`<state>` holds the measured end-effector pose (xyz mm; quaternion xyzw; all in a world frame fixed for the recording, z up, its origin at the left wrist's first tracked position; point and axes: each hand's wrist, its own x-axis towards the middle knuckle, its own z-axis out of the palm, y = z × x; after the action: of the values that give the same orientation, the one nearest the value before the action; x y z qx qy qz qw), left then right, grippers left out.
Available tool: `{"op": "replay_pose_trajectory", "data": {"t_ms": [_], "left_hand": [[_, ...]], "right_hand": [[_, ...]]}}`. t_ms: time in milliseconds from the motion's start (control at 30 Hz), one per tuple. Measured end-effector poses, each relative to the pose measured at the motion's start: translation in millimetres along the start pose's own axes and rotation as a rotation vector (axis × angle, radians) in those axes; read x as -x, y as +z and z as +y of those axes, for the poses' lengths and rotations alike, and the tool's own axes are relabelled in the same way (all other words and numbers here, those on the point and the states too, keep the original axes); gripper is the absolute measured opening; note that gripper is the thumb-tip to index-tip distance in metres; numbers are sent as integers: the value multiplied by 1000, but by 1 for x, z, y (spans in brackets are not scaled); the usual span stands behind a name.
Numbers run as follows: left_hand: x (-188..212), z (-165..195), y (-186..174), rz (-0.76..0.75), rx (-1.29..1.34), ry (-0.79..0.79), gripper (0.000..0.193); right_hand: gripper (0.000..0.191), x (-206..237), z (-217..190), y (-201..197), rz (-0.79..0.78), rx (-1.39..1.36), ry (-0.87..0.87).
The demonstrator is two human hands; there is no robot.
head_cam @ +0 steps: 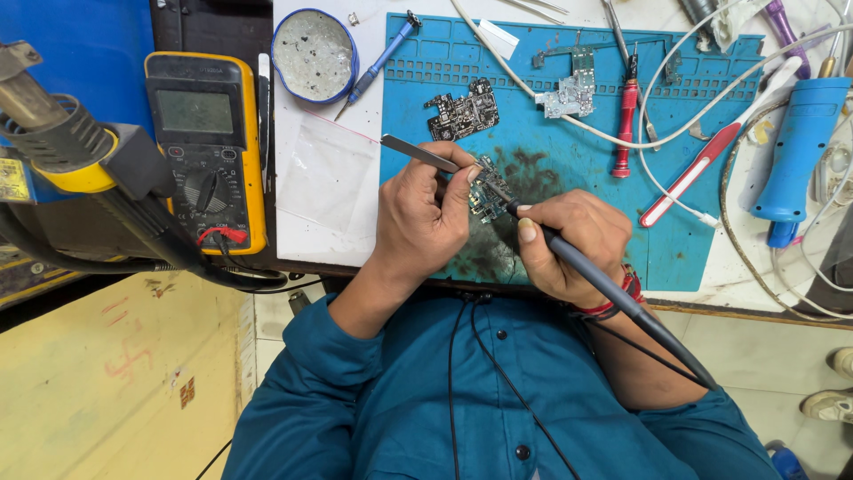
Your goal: The person holds a small circuit board with tweezers in one hand and a soldering iron in the other, soldering components on the board over a work mat. They reposition the board and continue soldering joints throughout the episode.
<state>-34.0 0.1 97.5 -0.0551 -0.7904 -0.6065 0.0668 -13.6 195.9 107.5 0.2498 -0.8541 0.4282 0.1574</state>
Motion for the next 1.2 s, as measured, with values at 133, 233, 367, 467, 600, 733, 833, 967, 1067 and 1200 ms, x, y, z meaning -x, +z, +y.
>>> {"op": "replay_pose_trajectory", "data": {"t_ms": [133,233,367,467,600,733,833,967,1067,1200], "left_hand": [[0,0,0,2,-5,5,8],[0,1,0,-1,0,11,8],[0,1,0,-3,12,14,8],[0,1,-1,-3,9,2,8],[0,0,-1,-1,3,6,9],[0,0,0,-3,3,6,8],[0,1,0,-3,6,-3,8],[0,0,0,-6,4,13,9],[0,0,0,-6,7,4,8],[0,0,0,-3,2,2,8]], "right_hand": [[10,3,0,-2,32,16,36],[13,3,-1,-3,51,-3,51],[12,0,0,-5,13,-9,-7],[12,-2,0,-4,1,-13,-36],[12,-4,-2,-3,-6,5,-38],[12,-4,-2,-4,-9,9,-32],[12,-4,-2,-4,-10,9,-29],[12,-4,-2,-4,-7,13,-35],[12,-3,-2,-3,-5,15,-26],[13,-3,-1,-3,-9,6,-35]]}}
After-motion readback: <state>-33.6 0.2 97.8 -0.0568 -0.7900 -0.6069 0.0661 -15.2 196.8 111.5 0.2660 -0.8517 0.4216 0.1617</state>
